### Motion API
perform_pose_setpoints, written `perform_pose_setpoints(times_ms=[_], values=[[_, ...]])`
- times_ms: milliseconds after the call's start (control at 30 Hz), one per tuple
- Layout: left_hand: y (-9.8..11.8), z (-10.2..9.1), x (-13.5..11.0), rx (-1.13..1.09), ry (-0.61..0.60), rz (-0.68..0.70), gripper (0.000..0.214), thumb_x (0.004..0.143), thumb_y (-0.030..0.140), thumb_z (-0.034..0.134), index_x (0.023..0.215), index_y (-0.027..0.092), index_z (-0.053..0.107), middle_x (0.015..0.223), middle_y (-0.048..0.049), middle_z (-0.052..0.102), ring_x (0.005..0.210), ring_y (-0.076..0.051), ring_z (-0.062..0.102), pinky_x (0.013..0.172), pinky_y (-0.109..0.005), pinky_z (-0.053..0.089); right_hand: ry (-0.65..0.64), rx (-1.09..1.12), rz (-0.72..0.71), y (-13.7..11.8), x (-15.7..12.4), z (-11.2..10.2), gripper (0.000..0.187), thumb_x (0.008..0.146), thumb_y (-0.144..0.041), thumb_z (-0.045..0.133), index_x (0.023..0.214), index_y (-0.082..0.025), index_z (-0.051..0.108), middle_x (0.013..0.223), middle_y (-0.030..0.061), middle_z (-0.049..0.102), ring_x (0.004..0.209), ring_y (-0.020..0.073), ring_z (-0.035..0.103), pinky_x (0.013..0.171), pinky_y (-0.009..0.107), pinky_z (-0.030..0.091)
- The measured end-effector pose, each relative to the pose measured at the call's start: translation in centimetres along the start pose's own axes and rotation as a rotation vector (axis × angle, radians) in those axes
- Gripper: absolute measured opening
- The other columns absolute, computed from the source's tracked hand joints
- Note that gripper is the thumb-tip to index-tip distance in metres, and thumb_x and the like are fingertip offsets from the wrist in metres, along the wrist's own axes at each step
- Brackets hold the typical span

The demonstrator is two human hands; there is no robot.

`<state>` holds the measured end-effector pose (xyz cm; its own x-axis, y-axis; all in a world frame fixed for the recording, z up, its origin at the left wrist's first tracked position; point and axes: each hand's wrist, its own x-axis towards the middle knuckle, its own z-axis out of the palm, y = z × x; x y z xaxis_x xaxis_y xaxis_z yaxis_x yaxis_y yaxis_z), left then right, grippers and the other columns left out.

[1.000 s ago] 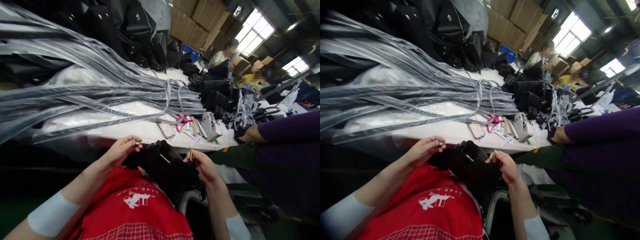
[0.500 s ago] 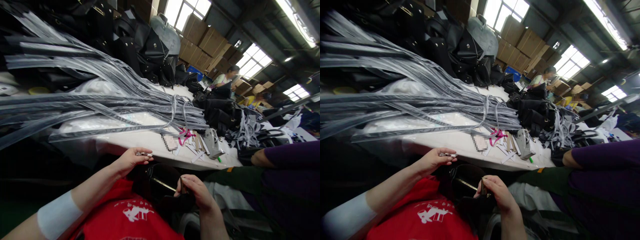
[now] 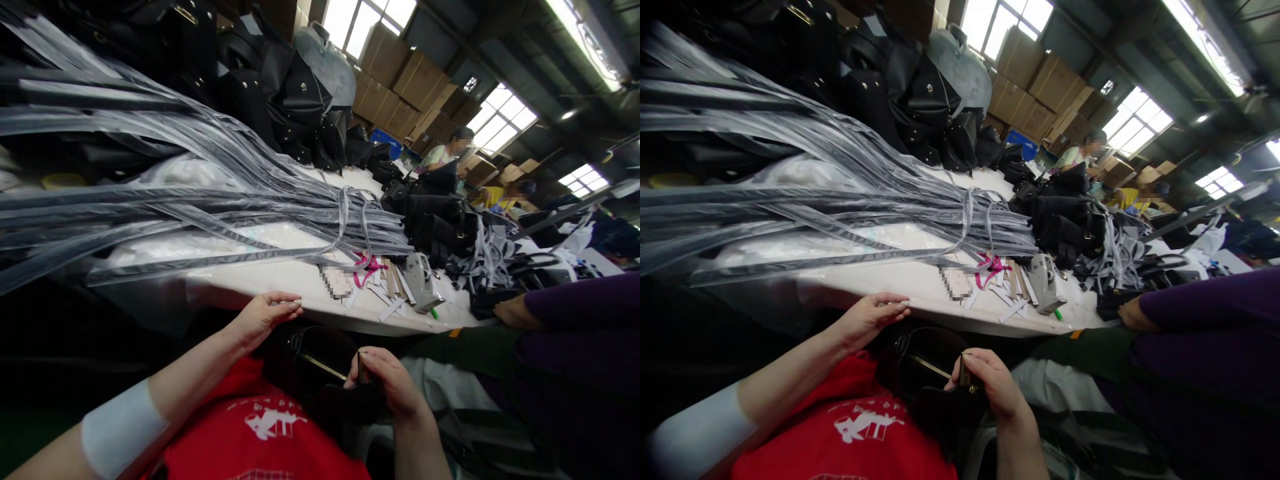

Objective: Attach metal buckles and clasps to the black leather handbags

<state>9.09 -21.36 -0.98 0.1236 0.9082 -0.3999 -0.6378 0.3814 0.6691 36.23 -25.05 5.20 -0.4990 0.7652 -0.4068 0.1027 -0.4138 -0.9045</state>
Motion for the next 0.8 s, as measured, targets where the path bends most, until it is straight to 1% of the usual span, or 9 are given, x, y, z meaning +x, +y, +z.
perform_pose_setpoints(times_ms=[133, 233, 367, 433, 467, 533, 633, 733, 800], values=[[0.0, -0.3, 0.1, -0.006, -0.012, 0.029, 0.026, 0.059, 0.016, 0.087, 0.081, 0.011, 0.073, 0.071, -0.0033, 0.071, 0.065, -0.007, 0.064, 0.063, -0.013, 0.052, -0.006, 0.009, 0.005, 0.0, -0.2, 0.0, 0.038, 0.088, -0.047, 0.057, 0.076, -0.012, 0.068, 0.073, 0.0104, 0.073, 0.064, 0.0161, 0.064, 0.063, 0.025, 0.045], [0.2, -0.5, -0.3, 0.017, -0.047, 0.029, 0.019, 0.064, 0.016, 0.084, 0.076, 0.011, 0.07, 0.084, -0.0057, 0.073, 0.074, -0.008, 0.065, 0.068, -0.014, 0.052, -0.058, -0.016, 0.039, 0.0, -0.8, -0.1, 0.041, 0.087, -0.05, 0.059, 0.081, -0.011, 0.07, 0.078, 0.0119, 0.074, 0.067, 0.0175, 0.067, 0.066, 0.026, 0.048], [0.5, -0.6, -1.0, 0.082, -0.132, -0.034, 0.019, 0.068, 0.019, 0.079, 0.075, 0.011, 0.063, 0.103, -0.013, 0.072, 0.076, -0.013, 0.068, 0.068, -0.02, 0.056, -0.209, 0.032, 0.118, 0.2, -1.5, -0.1, 0.071, 0.087, -0.071, 0.038, 0.096, -0.009, 0.072, 0.082, 0.0151, 0.075, 0.072, 0.0216, 0.07, 0.07, 0.031, 0.05], [0.3, -0.9, -1.1, 0.133, -0.145, -0.036, 0.021, 0.07, 0.019, 0.075, 0.084, 0.012, 0.063, 0.094, -0.0108, 0.073, 0.068, -0.012, 0.067, 0.061, -0.02, 0.055, -0.216, 0.025, 0.147, 0.5, -1.4, 0.0, 0.08, 0.087, -0.075, 0.028, 0.096, -0.009, 0.072, 0.078, 0.0141, 0.074, 0.068, 0.0206, 0.069, 0.067, 0.03, 0.05], [0.2, -1.0, -1.1, 0.156, -0.142, -0.025, 0.023, 0.07, 0.019, 0.074, 0.089, 0.013, 0.063, 0.088, -0.0083, 0.072, 0.065, -0.012, 0.066, 0.058, -0.02, 0.054, -0.185, -0.023, 0.146, 0.6, -1.2, 0.2, 0.077, 0.087, -0.074, 0.03, 0.095, -0.01, 0.072, 0.077, 0.013, 0.074, 0.067, 0.0197, 0.069, 0.066, 0.03, 0.049], [-0.2, -1.5, -0.9, 0.201, -0.128, 0.009, 0.02, 0.07, 0.018, 0.07, 0.088, 0.013, 0.063, 0.075, -0.0032, 0.068, 0.059, -0.011, 0.063, 0.053, -0.02, 0.051, -0.072, -0.195, 0.096, 0.7, -0.8, 0.4, 0.06, 0.088, -0.065, 0.044, 0.095, -0.012, 0.071, 0.082, 0.0109, 0.074, 0.072, 0.0192, 0.068, 0.069, 0.03, 0.049], [-0.6, -2.4, -0.6, 0.286, -0.095, 0.04, 0.006, 0.068, 0.018, 0.062, 0.071, 0.014, 0.059, 0.057, 0.0019, 0.057, 0.047, -0.008, 0.052, 0.045, -0.018, 0.042, 0.047, -0.466, -0.017, 0.5, -0.5, 0.3, 0.035, 0.087, -0.047, 0.058, 0.098, -0.017, 0.07, 0.096, 0.0081, 0.072, 0.089, 0.0215, 0.066, 0.082, 0.033, 0.048], [-0.8, -3.2, -0.4, 0.341, -0.077, 0.019, 0.006, 0.064, 0.02, 0.057, 0.064, 0.016, 0.054, 0.05, 0.0037, 0.049, 0.042, -0.008, 0.044, 0.04, -0.017, 0.034, -0.047, -0.579, -0.119, -0.2, -1.4, -0.4, 0.032, 0.087, -0.04, 0.059, 0.109, -0.019, 0.068, 0.11, 0.0083, 0.068, 0.104, 0.0234, 0.062, 0.094, 0.037, 0.045], [-1.0, -3.5, -0.4, 0.349, -0.079, -0.006, 0.006, 0.062, 0.022, 0.055, 0.063, 0.016, 0.053, 0.05, 0.0042, 0.047, 0.041, -0.007, 0.041, 0.038, -0.017, 0.031, -0.175, -0.651, -0.161, -0.5, -2.2, -0.6, 0.047, 0.082, -0.039, 0.066, 0.124, -0.019, 0.061, 0.127, 0.0102, 0.061, 0.118, 0.0256, 0.056, 0.103, 0.039, 0.04]])
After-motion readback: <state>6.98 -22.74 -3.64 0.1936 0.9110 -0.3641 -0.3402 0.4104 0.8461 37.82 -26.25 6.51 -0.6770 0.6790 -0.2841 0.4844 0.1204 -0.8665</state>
